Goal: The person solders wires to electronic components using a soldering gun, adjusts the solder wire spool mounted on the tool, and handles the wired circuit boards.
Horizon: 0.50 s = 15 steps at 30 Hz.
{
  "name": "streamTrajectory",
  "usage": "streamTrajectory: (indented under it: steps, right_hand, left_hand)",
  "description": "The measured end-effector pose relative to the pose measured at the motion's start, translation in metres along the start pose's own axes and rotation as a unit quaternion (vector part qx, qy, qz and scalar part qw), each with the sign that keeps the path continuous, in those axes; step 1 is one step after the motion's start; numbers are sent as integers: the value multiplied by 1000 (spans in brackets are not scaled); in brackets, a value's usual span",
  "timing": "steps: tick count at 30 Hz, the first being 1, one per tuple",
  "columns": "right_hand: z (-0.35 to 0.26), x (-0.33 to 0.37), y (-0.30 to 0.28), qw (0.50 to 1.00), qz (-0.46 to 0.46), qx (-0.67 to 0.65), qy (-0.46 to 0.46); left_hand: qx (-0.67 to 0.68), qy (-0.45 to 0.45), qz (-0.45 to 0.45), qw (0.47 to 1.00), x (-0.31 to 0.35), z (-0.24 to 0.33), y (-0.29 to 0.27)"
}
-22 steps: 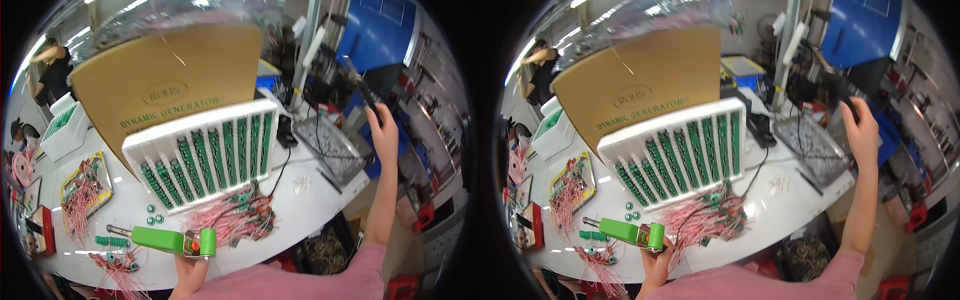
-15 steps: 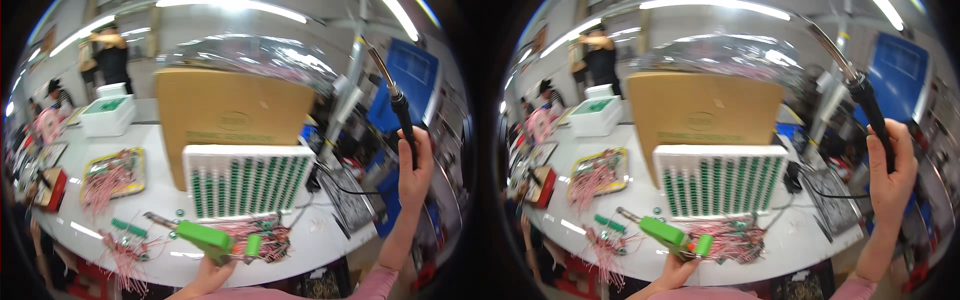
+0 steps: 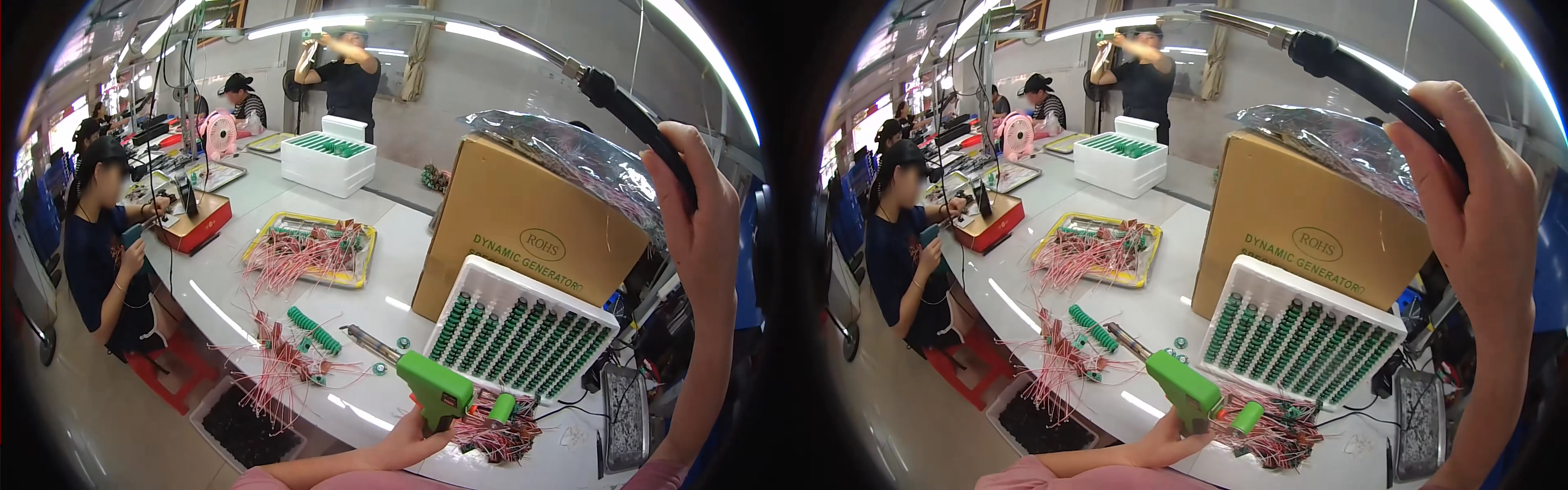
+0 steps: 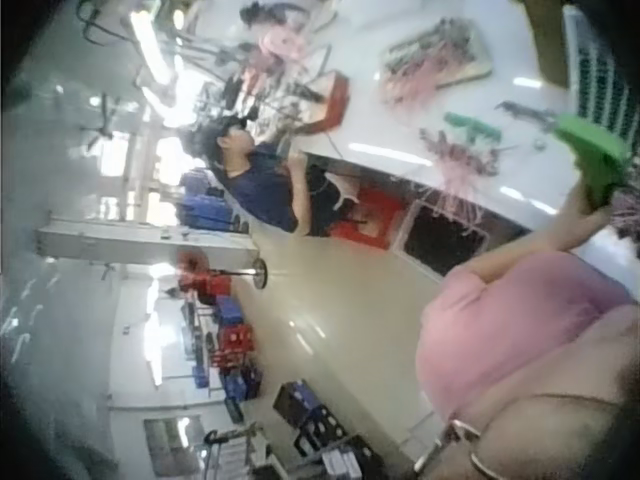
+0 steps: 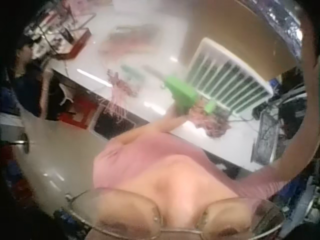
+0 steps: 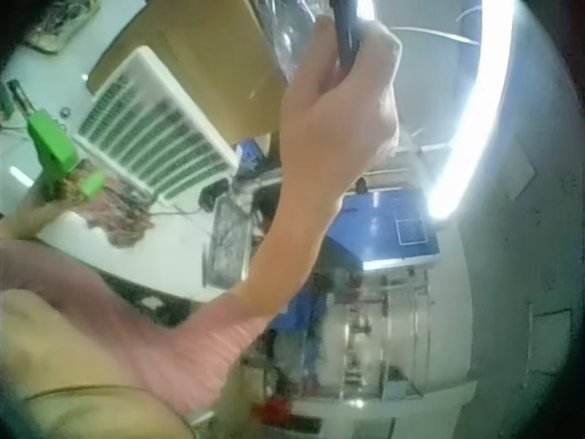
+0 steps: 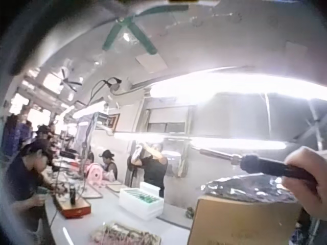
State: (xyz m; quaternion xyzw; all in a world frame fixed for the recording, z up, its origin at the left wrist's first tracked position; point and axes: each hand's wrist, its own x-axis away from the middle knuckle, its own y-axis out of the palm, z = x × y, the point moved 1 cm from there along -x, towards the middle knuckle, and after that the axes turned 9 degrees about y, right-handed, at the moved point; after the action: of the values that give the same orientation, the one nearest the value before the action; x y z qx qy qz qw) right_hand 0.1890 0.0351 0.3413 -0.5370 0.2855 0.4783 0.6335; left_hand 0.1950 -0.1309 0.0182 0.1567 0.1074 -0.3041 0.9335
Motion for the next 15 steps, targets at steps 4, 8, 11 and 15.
streamTrajectory:
  steps: [4,8,11,15]
  right_hand:
    - [-4,4,4,999,5,22,-49]
    - [-3,9,5,998,-5,15,-54]
    - [-1,14,1,998,-8,24,-54]
    - [-2,20,-3,998,-16,21,-54]
  left_hand:
    - [24,-13,-9,1000,-1,-6,-2]
    - [16,-5,-10,1000,-2,-9,-3]
    - [14,-3,-15,1000,0,-7,-2]
    - [3,-7,-19,1000,2,-7,2]
